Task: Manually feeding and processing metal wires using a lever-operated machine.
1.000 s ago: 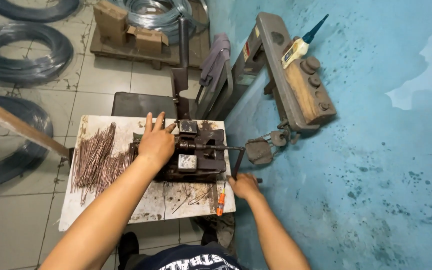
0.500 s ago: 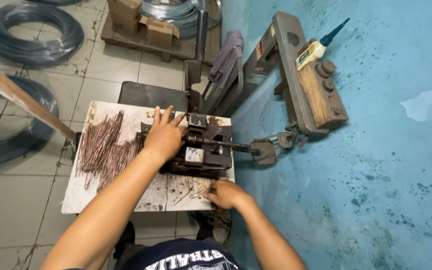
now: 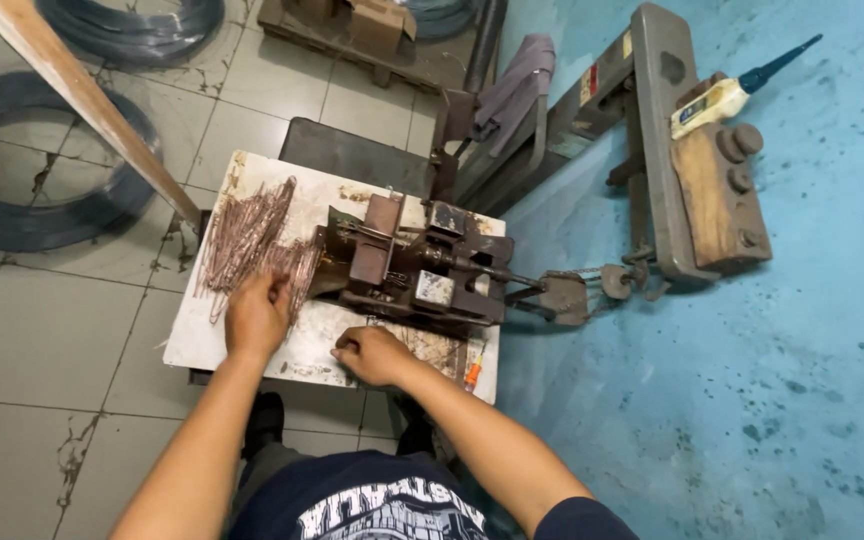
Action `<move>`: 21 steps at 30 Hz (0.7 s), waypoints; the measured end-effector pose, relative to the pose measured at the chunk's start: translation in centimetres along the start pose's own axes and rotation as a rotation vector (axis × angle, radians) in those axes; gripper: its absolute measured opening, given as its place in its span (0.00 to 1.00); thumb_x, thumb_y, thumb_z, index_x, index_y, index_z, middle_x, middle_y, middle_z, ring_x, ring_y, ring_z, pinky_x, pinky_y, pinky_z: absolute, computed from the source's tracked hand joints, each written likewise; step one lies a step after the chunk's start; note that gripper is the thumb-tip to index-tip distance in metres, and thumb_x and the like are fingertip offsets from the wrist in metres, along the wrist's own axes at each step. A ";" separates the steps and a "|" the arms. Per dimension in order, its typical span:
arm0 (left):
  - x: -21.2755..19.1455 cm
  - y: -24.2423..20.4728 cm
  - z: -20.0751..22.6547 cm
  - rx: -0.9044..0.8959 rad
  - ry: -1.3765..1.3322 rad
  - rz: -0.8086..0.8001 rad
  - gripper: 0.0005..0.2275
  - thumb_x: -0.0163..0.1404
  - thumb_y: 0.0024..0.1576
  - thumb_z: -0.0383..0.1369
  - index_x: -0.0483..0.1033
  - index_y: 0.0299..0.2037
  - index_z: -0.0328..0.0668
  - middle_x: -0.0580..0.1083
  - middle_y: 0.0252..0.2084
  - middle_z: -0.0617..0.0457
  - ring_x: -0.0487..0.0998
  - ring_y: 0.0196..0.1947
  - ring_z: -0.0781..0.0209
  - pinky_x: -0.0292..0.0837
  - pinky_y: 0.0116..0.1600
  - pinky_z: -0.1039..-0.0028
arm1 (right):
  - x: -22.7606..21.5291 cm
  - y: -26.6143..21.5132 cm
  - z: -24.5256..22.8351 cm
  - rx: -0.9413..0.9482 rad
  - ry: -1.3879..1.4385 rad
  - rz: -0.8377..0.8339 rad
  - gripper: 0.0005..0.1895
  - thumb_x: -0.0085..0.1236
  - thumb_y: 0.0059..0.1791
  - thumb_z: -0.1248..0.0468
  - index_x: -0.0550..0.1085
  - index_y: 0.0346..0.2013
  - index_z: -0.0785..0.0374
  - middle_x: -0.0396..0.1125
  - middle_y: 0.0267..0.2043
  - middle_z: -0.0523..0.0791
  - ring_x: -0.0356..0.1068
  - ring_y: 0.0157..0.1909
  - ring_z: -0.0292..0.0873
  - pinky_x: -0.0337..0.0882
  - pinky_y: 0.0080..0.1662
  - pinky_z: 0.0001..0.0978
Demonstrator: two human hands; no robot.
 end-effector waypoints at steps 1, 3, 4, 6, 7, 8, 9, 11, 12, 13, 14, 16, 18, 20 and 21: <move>0.7 -0.1 -0.8 0.000 0.003 0.005 0.07 0.58 0.56 0.34 0.81 0.43 0.48 0.77 0.34 0.48 0.80 0.38 0.43 0.76 0.46 0.57 | 0.6 1.1 0.0 -0.006 -0.001 0.001 0.17 0.53 0.50 0.54 0.79 0.46 0.60 0.76 0.41 0.54 0.74 0.50 0.60 0.73 0.52 0.52; 3.5 -1.5 -3.0 -0.132 0.011 -0.167 0.10 0.58 0.55 0.37 0.80 0.45 0.50 0.78 0.40 0.50 0.81 0.43 0.44 0.77 0.49 0.58 | 2.3 2.7 0.5 -0.005 0.000 -0.007 0.17 0.53 0.50 0.54 0.79 0.46 0.59 0.76 0.42 0.52 0.74 0.51 0.58 0.73 0.53 0.51; 3.3 -1.2 -2.3 -0.132 0.009 -0.169 0.10 0.58 0.55 0.37 0.80 0.45 0.50 0.78 0.40 0.50 0.81 0.43 0.44 0.77 0.49 0.58 | 2.6 3.1 0.3 -0.003 0.000 -0.006 0.17 0.53 0.50 0.54 0.79 0.46 0.59 0.76 0.42 0.52 0.74 0.51 0.58 0.73 0.53 0.51; 3.7 -0.9 -1.5 -0.245 0.043 -0.316 0.11 0.54 0.57 0.37 0.80 0.49 0.52 0.77 0.46 0.49 0.80 0.49 0.42 0.76 0.54 0.54 | 3.0 4.0 0.2 0.039 0.054 -0.003 0.20 0.52 0.50 0.53 0.76 0.53 0.58 0.74 0.47 0.53 0.72 0.56 0.59 0.71 0.57 0.53; 3.8 -0.4 -1.0 -0.241 0.041 -0.318 0.11 0.54 0.57 0.37 0.80 0.49 0.52 0.77 0.46 0.49 0.80 0.49 0.42 0.76 0.54 0.54 | 2.8 3.9 -0.5 0.042 0.055 0.001 0.20 0.52 0.50 0.53 0.76 0.53 0.58 0.74 0.47 0.53 0.72 0.56 0.59 0.71 0.57 0.53; 4.0 -0.3 -0.8 -0.271 0.074 -0.353 0.11 0.54 0.57 0.38 0.80 0.49 0.53 0.77 0.45 0.50 0.80 0.48 0.43 0.76 0.54 0.54 | 2.8 3.7 -1.2 0.052 0.102 -0.011 0.22 0.52 0.50 0.54 0.73 0.57 0.58 0.73 0.50 0.54 0.70 0.58 0.59 0.69 0.59 0.54; 4.2 -0.2 -0.6 -0.300 0.107 -0.388 0.11 0.53 0.58 0.39 0.80 0.49 0.54 0.77 0.44 0.51 0.80 0.48 0.45 0.77 0.53 0.54 | 2.9 3.4 -1.9 0.062 0.148 -0.022 0.25 0.52 0.50 0.54 0.71 0.61 0.59 0.72 0.54 0.55 0.69 0.61 0.60 0.68 0.60 0.55; 5.2 0.3 -1.4 -0.309 0.145 -0.414 0.10 0.53 0.57 0.39 0.80 0.47 0.56 0.77 0.43 0.52 0.81 0.47 0.45 0.77 0.52 0.53 | 3.0 4.2 -1.9 0.084 0.152 -0.016 0.26 0.51 0.51 0.55 0.69 0.62 0.58 0.72 0.54 0.55 0.68 0.61 0.59 0.67 0.61 0.55; 5.8 0.5 -1.8 -0.323 0.181 -0.436 0.09 0.52 0.57 0.40 0.80 0.46 0.57 0.78 0.43 0.53 0.82 0.47 0.45 0.78 0.51 0.52 | 3.0 4.5 -1.8 0.104 0.152 -0.013 0.27 0.51 0.51 0.55 0.68 0.64 0.58 0.71 0.54 0.55 0.67 0.62 0.59 0.67 0.62 0.55; 6.8 0.4 -2.6 -0.318 0.182 -0.439 0.09 0.52 0.57 0.40 0.80 0.46 0.57 0.78 0.43 0.53 0.82 0.47 0.45 0.78 0.51 0.52 | 2.9 4.4 -2.1 0.107 0.155 -0.009 0.27 0.51 0.51 0.55 0.68 0.64 0.58 0.71 0.54 0.55 0.67 0.62 0.59 0.67 0.62 0.55; 7.8 0.3 -3.5 -0.315 0.223 -0.457 0.09 0.52 0.57 0.41 0.81 0.44 0.58 0.78 0.42 0.53 0.82 0.46 0.45 0.78 0.51 0.52 | 2.8 4.3 -2.3 0.111 0.149 -0.011 0.27 0.51 0.51 0.54 0.68 0.64 0.58 0.71 0.55 0.55 0.66 0.63 0.59 0.66 0.63 0.55; 7.9 0.4 -3.3 -0.308 0.264 -0.474 0.09 0.51 0.57 0.42 0.81 0.43 0.58 0.78 0.42 0.53 0.82 0.45 0.45 0.78 0.50 0.52 | 2.4 4.0 -2.8 0.117 0.144 -0.009 0.27 0.51 0.51 0.54 0.68 0.63 0.59 0.70 0.56 0.56 0.66 0.64 0.60 0.65 0.63 0.55; 6.5 0.4 -1.4 -0.309 0.269 -0.536 0.11 0.48 0.60 0.38 0.80 0.47 0.47 0.79 0.44 0.44 0.82 0.49 0.40 0.76 0.54 0.51 | 1.8 3.9 -3.3 0.113 0.140 -0.023 0.26 0.50 0.50 0.55 0.68 0.62 0.61 0.71 0.54 0.56 0.67 0.63 0.60 0.66 0.62 0.55; 6.8 1.3 -1.2 -0.301 0.262 -0.536 0.11 0.48 0.60 0.38 0.80 0.47 0.46 0.80 0.43 0.43 0.82 0.48 0.39 0.77 0.53 0.51 | 2.5 4.8 -2.4 0.110 0.129 -0.024 0.25 0.48 0.50 0.57 0.69 0.60 0.61 0.71 0.53 0.56 0.67 0.62 0.60 0.67 0.61 0.56; 7.0 1.7 -1.0 -0.296 0.254 -0.536 0.12 0.48 0.60 0.38 0.80 0.47 0.45 0.80 0.42 0.42 0.82 0.47 0.39 0.78 0.52 0.51 | 2.9 5.3 -1.9 0.108 0.117 -0.028 0.24 0.47 0.49 0.58 0.69 0.59 0.62 0.71 0.53 0.57 0.67 0.61 0.61 0.67 0.61 0.56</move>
Point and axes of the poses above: each hand's wrist, its own y-axis towards the middle knuckle, its own x-axis out of the palm, z = x × y, the point moved 6 cm from there along y, towards the middle knuckle
